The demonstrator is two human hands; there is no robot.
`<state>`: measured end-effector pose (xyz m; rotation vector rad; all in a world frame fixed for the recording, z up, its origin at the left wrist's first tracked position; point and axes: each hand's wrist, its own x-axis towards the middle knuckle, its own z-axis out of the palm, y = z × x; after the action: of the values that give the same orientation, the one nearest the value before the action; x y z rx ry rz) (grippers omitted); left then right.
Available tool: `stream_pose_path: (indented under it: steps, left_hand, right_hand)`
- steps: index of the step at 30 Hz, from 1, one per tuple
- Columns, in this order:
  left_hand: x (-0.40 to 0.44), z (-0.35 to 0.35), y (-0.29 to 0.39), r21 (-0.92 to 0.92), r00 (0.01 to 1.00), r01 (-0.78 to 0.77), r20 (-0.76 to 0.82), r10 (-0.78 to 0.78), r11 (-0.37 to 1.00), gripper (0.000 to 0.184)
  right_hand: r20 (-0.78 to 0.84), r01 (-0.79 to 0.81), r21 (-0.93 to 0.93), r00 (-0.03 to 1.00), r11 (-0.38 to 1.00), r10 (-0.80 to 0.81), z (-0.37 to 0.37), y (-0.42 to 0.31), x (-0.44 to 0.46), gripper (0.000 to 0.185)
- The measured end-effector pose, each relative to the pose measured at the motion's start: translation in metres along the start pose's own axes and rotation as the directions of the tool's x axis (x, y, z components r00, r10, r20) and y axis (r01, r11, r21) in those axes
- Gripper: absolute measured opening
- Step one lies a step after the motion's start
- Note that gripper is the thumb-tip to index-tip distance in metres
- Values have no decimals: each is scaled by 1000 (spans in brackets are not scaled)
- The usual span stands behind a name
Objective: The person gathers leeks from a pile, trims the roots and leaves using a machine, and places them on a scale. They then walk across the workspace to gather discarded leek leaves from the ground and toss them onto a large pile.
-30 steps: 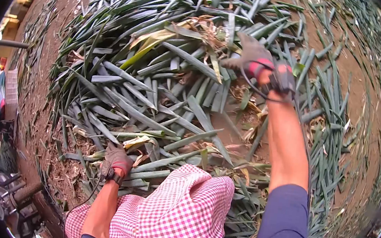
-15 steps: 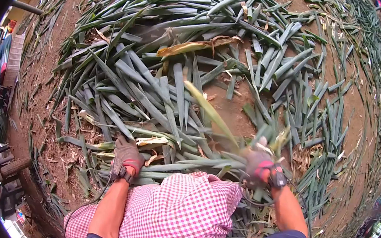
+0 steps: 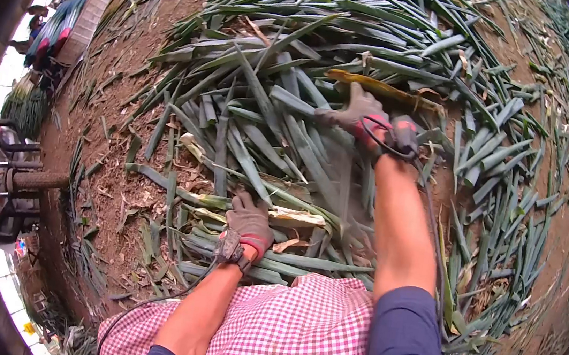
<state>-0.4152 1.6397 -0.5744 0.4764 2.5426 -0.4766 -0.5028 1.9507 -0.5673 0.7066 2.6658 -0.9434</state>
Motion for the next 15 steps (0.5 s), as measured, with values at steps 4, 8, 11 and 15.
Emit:
stream_pose_path:
  steps: [4, 8, 11, 15]
  left_hand:
    - [-1, -2, -7, -75, 1000, -15, 20, 17, 997, 54]
    - [-8, -8, -18, -51, 989, -89, 113, 94, 995, 43]
    - [-37, 17, -29, -112, 946, -267, 161, 282, 957, 23]
    - [-109, 31, -20, -519, 942, -253, 58, 329, 817, 23]
  right_hand:
    - [125, 267, -267, 962, 926, -241, 79, -112, -41, 73]
    - [123, 398, 29, 909, 917, -398, 134, -114, -97, 50]
    - [340, 280, 135, 888, 951, -310, 108, -88, -151, 53]
    - [629, 76, 67, 771, 995, -101, 65, -34, -250, 54]
